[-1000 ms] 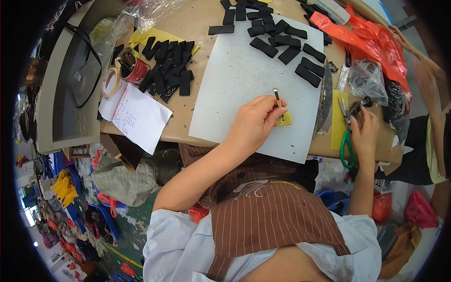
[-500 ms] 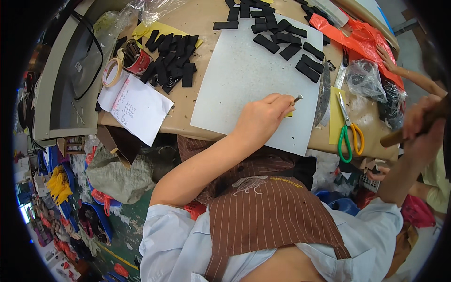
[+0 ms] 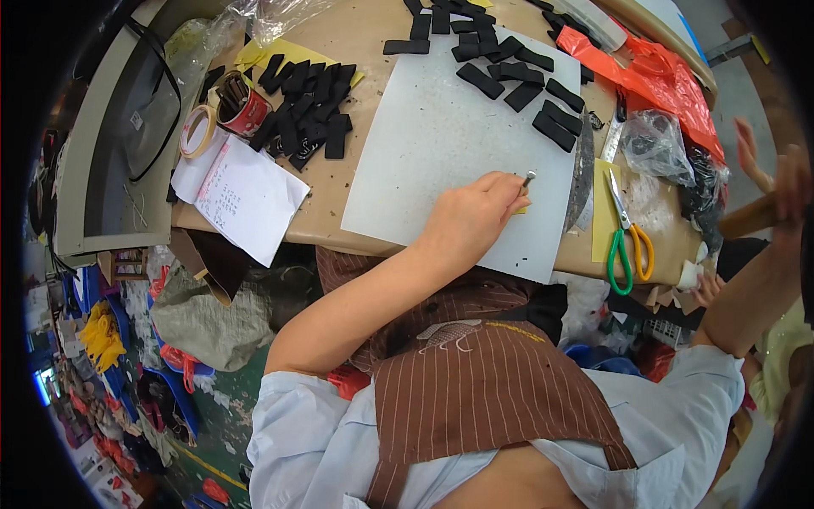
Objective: The person uses a hammer and a metal punch to create holes in small black rectangular pieces of material. They place each piece on a yellow guide, align the punch, and strike it with the hammer. The finished pieces are moved to a pile on the table.
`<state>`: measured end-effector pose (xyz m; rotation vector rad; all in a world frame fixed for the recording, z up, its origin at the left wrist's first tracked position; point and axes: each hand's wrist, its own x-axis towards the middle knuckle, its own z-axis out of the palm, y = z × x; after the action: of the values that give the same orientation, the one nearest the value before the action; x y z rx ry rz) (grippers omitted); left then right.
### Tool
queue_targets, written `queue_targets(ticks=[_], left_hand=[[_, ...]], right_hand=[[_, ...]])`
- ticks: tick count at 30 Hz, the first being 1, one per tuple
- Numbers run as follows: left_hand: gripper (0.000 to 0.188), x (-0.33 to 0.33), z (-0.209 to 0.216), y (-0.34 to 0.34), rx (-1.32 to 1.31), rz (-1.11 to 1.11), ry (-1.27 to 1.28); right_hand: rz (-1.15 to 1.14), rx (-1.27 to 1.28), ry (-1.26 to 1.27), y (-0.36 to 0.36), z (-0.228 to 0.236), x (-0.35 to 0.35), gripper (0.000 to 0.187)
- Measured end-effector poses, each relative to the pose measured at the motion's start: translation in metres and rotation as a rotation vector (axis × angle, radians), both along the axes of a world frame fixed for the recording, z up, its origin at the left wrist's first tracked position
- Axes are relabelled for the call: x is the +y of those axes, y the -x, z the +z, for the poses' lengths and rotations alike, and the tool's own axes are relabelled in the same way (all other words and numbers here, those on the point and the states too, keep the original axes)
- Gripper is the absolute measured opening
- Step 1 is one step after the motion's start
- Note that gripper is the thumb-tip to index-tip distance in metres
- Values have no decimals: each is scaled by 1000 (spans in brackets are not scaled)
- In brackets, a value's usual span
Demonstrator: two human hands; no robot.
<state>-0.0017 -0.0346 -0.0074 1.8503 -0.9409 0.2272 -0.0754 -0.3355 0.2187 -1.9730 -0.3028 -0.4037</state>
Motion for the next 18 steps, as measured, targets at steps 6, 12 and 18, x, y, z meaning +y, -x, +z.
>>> queue_targets(ticks=[6, 12, 18], left_hand=[[24, 5, 2, 5, 88, 153, -114], [16, 3, 0, -8, 330, 56, -63], [10, 30, 8, -11, 666, -5, 29]], right_hand=[[-38, 422, 574, -18, -85, 72, 22], [26, 554, 682, 5, -124, 99, 29], [20, 556, 702, 3, -131, 100, 29]])
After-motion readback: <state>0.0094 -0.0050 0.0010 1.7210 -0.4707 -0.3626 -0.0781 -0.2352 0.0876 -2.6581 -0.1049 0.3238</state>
